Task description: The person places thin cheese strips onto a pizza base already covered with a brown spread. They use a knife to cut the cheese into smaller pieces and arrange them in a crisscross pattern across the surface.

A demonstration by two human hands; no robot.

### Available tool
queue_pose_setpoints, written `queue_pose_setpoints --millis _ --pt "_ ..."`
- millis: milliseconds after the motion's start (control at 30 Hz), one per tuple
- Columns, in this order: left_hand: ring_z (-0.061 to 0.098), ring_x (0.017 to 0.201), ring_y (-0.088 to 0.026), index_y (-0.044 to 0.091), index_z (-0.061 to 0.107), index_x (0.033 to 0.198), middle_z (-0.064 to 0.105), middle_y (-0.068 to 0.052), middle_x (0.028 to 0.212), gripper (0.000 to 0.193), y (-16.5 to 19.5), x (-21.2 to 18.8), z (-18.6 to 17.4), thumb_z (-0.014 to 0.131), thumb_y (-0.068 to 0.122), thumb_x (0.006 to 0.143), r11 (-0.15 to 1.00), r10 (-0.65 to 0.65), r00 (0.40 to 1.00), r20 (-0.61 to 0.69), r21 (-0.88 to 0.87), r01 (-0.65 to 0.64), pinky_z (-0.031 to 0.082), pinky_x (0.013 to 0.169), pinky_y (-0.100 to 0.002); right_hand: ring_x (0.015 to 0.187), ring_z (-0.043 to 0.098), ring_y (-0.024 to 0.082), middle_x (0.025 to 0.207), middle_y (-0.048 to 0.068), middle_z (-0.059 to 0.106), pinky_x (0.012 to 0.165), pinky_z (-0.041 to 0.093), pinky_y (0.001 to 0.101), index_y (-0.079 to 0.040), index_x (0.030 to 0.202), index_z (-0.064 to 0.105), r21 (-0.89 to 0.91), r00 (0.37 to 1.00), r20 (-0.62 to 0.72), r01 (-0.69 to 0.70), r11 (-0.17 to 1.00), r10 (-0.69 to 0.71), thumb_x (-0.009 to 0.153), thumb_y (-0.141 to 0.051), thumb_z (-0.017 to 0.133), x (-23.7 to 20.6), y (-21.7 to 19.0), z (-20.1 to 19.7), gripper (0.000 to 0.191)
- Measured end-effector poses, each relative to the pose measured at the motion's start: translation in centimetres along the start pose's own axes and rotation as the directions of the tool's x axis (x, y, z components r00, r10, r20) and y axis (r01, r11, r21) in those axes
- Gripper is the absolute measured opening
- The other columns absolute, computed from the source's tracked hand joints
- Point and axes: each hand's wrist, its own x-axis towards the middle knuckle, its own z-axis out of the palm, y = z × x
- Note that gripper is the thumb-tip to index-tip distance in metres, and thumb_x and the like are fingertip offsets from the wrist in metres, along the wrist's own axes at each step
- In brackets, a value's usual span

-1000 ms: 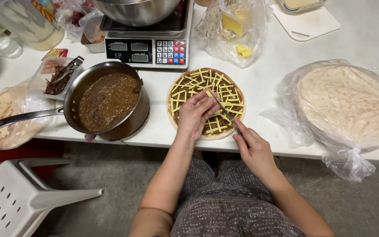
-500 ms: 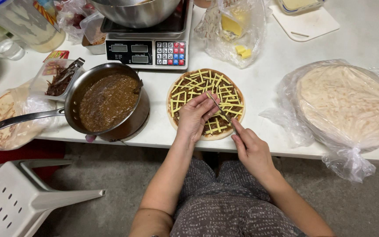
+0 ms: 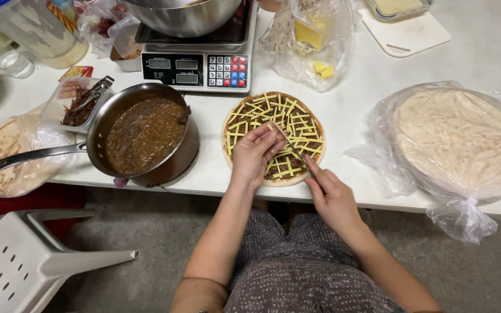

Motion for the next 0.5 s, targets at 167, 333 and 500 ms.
queue_pose_setpoints --millis 167,333,500 --pt "0.073 0.099 -0.019 -0.003 0.065 0.127 0.073 -0.014 0.111 0.034 0.5 -0.1 -1.4 0.069 -0.002 0.093 0.990 -0.133 0.989 0.069 -0.036 0.136 0.063 0.086 -0.029 0.053 0.049 0.007 0.076 0.003 0.060 0.045 0.041 0.0216 -0.015 0.155 0.047 0.550 0.660 0.576 -0.750 0.368 0.483 0.102 -0.020 0.055 -0.9 1.5 0.1 0.054" --pt "0.072 0.097 -0.018 -0.002 0.066 0.124 0.072 -0.010 0.108 0.032 0.6 0.0 -2.2 0.069 -0.001 0.092 0.982 -0.175 0.977 0.121 -0.052 0.182 0.064 0.087 -0.029 0.048 0.047 0.007 0.074 0.002 0.059 0.040 0.038 0.0204 -0.011 0.154 0.047 0.605 0.573 0.702 -0.793 0.069 0.423 0.102 -0.019 0.052 -1.4 2.3 -0.6 0.053" --pt "0.073 0.094 -0.019 -0.005 0.064 0.120 0.072 -0.011 0.107 0.029 1.4 0.4 -1.0 0.068 -0.002 0.092 0.979 -0.201 0.971 0.133 0.008 0.202 0.064 0.086 -0.032 0.049 0.049 0.007 0.073 0.003 0.060 0.039 0.038 0.0210 -0.010 0.153 0.048 0.597 0.563 0.692 -0.798 0.079 0.452 0.102 -0.019 0.053 -1.7 3.6 -1.4 0.052"
